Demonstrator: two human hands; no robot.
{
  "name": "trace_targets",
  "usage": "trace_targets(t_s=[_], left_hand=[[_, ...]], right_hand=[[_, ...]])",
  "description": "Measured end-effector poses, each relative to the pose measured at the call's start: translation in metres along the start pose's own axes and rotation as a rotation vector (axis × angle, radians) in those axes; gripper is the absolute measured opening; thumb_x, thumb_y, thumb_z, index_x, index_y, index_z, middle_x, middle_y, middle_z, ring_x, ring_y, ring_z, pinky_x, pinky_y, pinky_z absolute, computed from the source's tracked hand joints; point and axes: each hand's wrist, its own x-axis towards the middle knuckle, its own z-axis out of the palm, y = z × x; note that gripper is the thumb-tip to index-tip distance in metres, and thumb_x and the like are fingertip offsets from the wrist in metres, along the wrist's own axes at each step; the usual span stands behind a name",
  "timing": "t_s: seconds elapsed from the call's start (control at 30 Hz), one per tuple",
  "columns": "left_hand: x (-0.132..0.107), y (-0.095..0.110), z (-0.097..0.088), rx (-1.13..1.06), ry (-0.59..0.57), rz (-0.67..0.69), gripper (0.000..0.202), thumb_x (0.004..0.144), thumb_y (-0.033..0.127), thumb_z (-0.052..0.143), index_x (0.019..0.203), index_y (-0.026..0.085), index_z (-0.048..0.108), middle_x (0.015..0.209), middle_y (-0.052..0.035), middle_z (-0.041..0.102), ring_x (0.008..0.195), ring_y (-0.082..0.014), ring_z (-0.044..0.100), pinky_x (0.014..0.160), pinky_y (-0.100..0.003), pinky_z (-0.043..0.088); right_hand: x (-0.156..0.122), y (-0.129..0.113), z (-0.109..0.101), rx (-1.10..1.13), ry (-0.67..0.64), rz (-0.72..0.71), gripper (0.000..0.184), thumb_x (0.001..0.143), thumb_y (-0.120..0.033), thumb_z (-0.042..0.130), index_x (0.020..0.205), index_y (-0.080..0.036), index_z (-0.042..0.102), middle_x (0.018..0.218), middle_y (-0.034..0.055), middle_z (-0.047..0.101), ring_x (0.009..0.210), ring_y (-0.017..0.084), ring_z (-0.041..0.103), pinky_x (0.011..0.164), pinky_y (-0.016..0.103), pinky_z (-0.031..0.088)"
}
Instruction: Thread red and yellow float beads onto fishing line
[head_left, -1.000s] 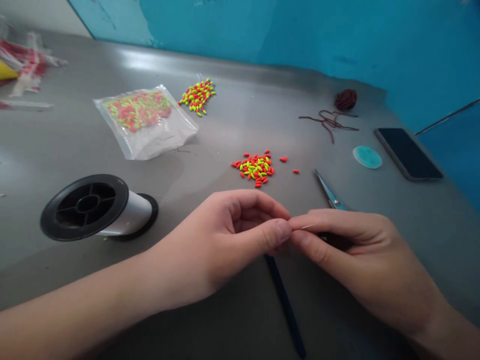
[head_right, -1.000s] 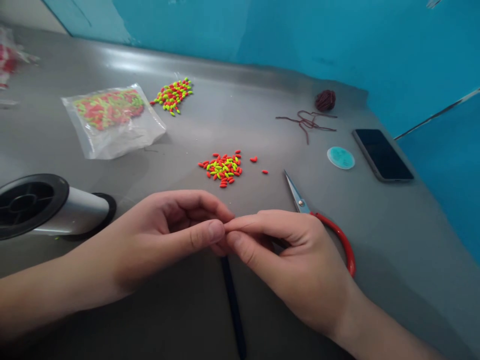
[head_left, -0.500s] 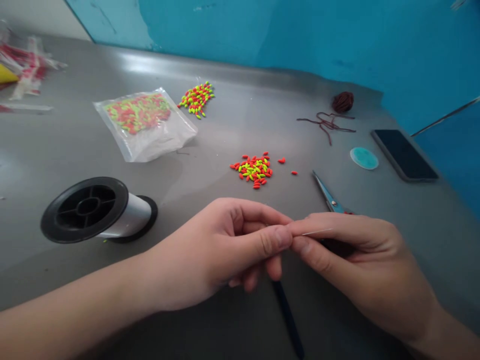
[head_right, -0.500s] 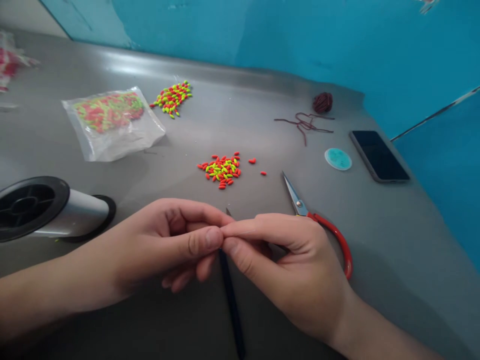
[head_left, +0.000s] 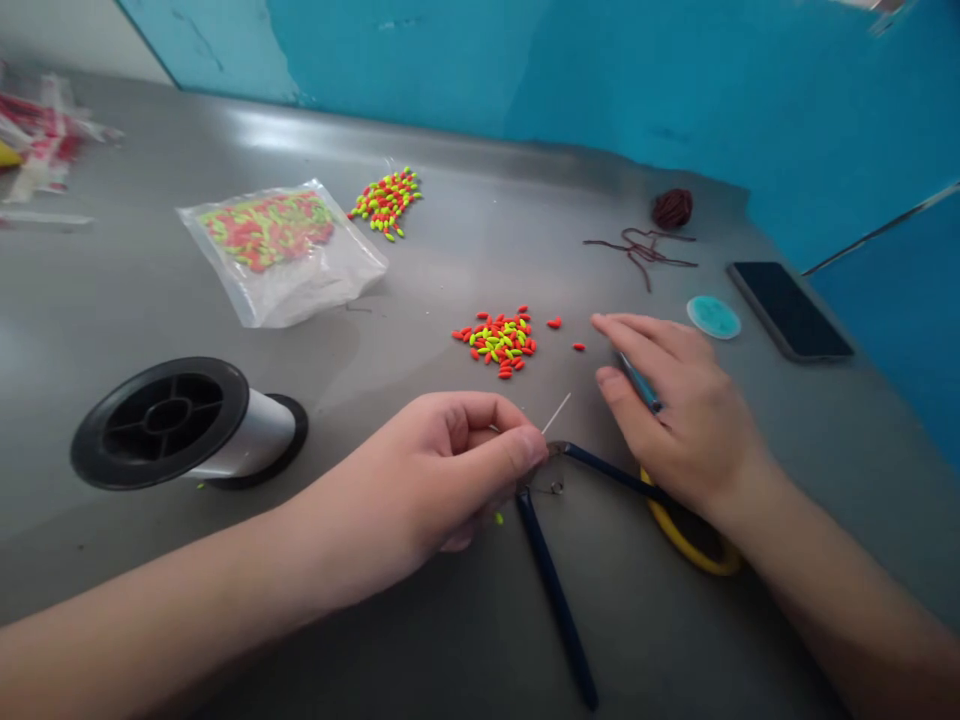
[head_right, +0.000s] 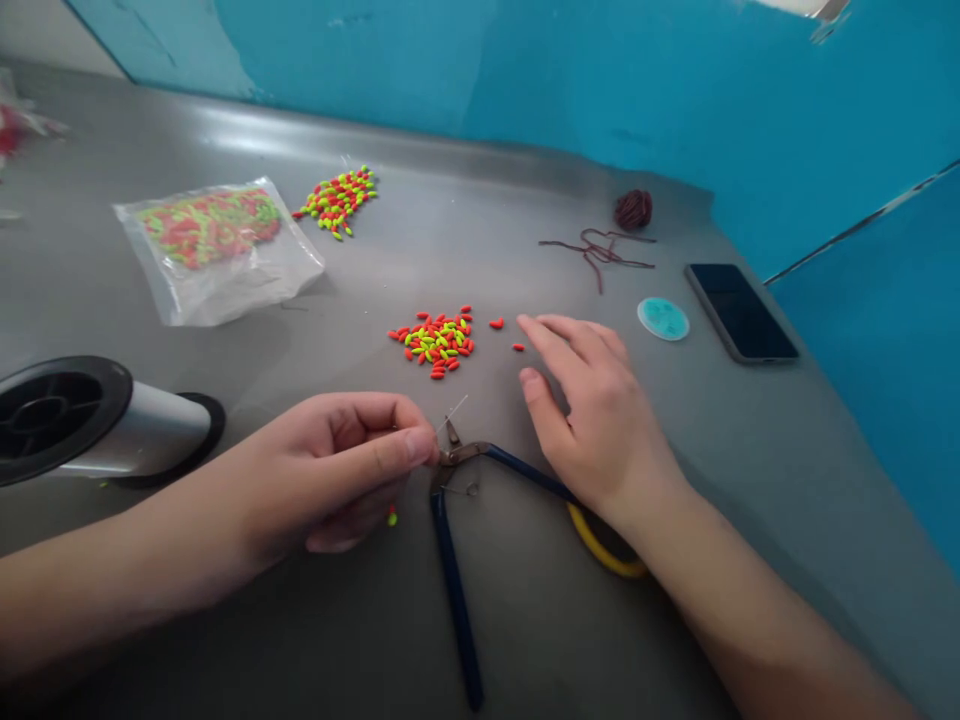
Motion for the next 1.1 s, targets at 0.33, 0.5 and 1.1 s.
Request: trace_targets(t_s=[0.33,0.5,1.1], left_hand=[[-0.002,0.004,0.004,-0.027,0.063,0.031,0.032,0.102,0.035,0.070,0.077,0.017,0.062,0.058,0.0049,0.058,0.043,-0.0045,0.044,0.039,-0.013,0.035],[-0.002,0.005,0.000,-0.027,0.142,0.148,0.031,0.101,0.035,0.072,0.078,0.017,0.065,0.066,0.0036,0.059,0.049,-0.0047,0.046,0.045,-0.015,0.037],[0.000,0.006,-0.001,0.050,0.156,0.162,0.031,0.103,0.040,0.071,0.081,0.018,0.063,0.067,0.0058,0.054,0.054,-0.0068,0.038,0.050,-0.022,0.029]], right_hand=[[0.000,0.016,0.012,-0.044,-0.038,0.005,0.035,0.105,-0.031,0.065,0.126,-0.012,0.086,0.147,0.0255,0.072,0.138,0.042,0.065,0.119,0.062,0.051],[0.005,0.008,0.012,-0.068,-0.202,-0.033,0.053,0.111,-0.024,0.047,0.161,-0.011,0.061,0.168,0.0218,0.056,0.155,0.043,0.051,0.124,0.066,0.044],[0.054,0.013,0.002,0.030,-0.144,0.010,0.044,0.107,-0.028,0.058,0.146,-0.015,0.072,0.157,0.0201,0.068,0.145,0.037,0.064,0.122,0.057,0.050]])
